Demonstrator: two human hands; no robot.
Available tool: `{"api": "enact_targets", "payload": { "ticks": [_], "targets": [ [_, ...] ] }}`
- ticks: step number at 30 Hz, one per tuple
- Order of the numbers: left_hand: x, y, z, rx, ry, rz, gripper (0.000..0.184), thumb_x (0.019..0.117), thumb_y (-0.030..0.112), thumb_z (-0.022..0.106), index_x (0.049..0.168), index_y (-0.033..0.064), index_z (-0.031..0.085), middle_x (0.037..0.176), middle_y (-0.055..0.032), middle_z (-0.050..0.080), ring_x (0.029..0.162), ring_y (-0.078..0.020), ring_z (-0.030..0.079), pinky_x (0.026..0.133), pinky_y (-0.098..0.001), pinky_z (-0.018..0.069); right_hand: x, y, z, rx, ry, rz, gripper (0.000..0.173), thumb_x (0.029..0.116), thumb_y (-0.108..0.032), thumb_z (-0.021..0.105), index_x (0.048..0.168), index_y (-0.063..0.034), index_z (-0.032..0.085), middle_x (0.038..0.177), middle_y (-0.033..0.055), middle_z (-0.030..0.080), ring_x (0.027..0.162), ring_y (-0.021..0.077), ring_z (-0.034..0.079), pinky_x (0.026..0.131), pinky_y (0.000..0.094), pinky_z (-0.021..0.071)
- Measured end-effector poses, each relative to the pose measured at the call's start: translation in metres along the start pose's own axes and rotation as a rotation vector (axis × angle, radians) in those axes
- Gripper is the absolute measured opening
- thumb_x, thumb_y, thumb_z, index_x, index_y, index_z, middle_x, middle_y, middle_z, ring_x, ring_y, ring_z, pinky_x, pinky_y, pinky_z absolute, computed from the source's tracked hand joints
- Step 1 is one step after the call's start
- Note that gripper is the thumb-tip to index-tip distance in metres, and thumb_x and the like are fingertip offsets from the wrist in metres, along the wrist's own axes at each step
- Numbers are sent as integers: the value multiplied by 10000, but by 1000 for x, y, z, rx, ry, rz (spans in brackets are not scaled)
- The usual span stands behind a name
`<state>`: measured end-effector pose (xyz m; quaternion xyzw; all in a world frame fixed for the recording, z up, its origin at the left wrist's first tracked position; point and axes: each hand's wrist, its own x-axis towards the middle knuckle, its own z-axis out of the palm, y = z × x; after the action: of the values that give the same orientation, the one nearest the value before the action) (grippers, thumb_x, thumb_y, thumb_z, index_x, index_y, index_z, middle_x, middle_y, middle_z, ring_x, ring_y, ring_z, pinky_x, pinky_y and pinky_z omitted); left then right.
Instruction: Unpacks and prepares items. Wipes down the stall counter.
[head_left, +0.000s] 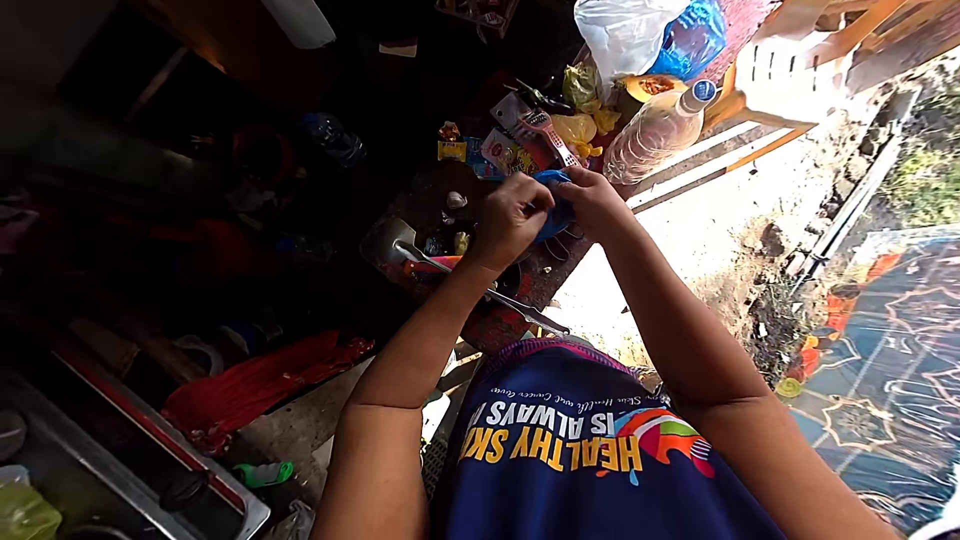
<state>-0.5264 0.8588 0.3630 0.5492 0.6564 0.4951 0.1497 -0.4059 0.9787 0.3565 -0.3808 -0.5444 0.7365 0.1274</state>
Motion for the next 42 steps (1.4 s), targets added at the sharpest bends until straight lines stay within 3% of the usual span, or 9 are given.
{"api": "enact_targets", "payload": {
  "ticks": [3,6,13,19,22,27,31,37,42],
  "targets": [
    [2,-13,8,173,-436,-308,237,990,-16,568,1196,-70,673,1154,-252,694,1105,-358,674,1016,-475,508,-8,-4,1,-157,71,-96,158,998,-32,596,1143,23,624,942,74,658,777,78,637,728,269,558],
    [6,-28,15,415,-658,-564,443,1039,27,504,1467,-77,459,1432,-295,543,1378,-423,498,1173,-537,361,-16,-7,-1,-367,80,-151,171,949,-8,656,1112,39,651,1014,129,689,872,144,658,815,346,552],
    [16,-20,22,707,-505,-522,339,1058,134,518,1301,-84,610,1370,-297,589,1348,-432,524,1122,-561,397,-18,0,3,-555,91,-196,216,955,-40,663,1153,45,674,1107,202,704,1024,284,680,930,481,526],
    [19,-53,36,689,-552,-576,457,958,140,667,1366,-46,579,1398,-299,563,1349,-469,498,1101,-631,391,-20,15,9,-628,-1,-248,236,932,-36,691,1156,34,669,983,182,710,860,277,687,813,482,556],
    [45,-32,36,838,-730,-641,442,1012,262,618,1384,24,594,1406,-268,572,1299,-461,545,1024,-645,437,-20,23,8,-696,-16,-225,266,931,-28,678,1188,37,665,972,205,705,879,330,687,833,531,546],
    [60,-19,36,925,-905,-650,396,1031,192,581,1388,22,597,1421,-267,566,1319,-454,536,1044,-635,431,-15,27,1,-758,44,-229,293,909,-24,695,1192,48,671,1019,241,687,947,378,673,866,547,534],
    [39,-50,37,898,-827,-548,381,901,140,720,1244,-15,662,1294,-259,640,1239,-445,589,980,-639,476,-14,29,2,-799,44,-134,353,916,-35,704,1255,42,641,1104,244,660,1025,390,650,920,547,522],
    [34,-25,14,751,-979,-530,369,1015,201,599,1280,-54,620,1357,-286,590,1328,-430,529,1088,-609,405,1,48,2,-859,21,65,453,949,-164,726,1338,20,584,1309,284,580,1185,433,612,980,599,508],
    [52,-6,-10,533,-1109,-756,510,1104,328,405,1175,-108,660,1276,-315,623,1264,-438,570,1052,-640,398,14,63,3,-838,7,124,401,987,-217,689,1299,29,631,1328,305,556,1215,438,582,1012,592,476]
  ]
}}
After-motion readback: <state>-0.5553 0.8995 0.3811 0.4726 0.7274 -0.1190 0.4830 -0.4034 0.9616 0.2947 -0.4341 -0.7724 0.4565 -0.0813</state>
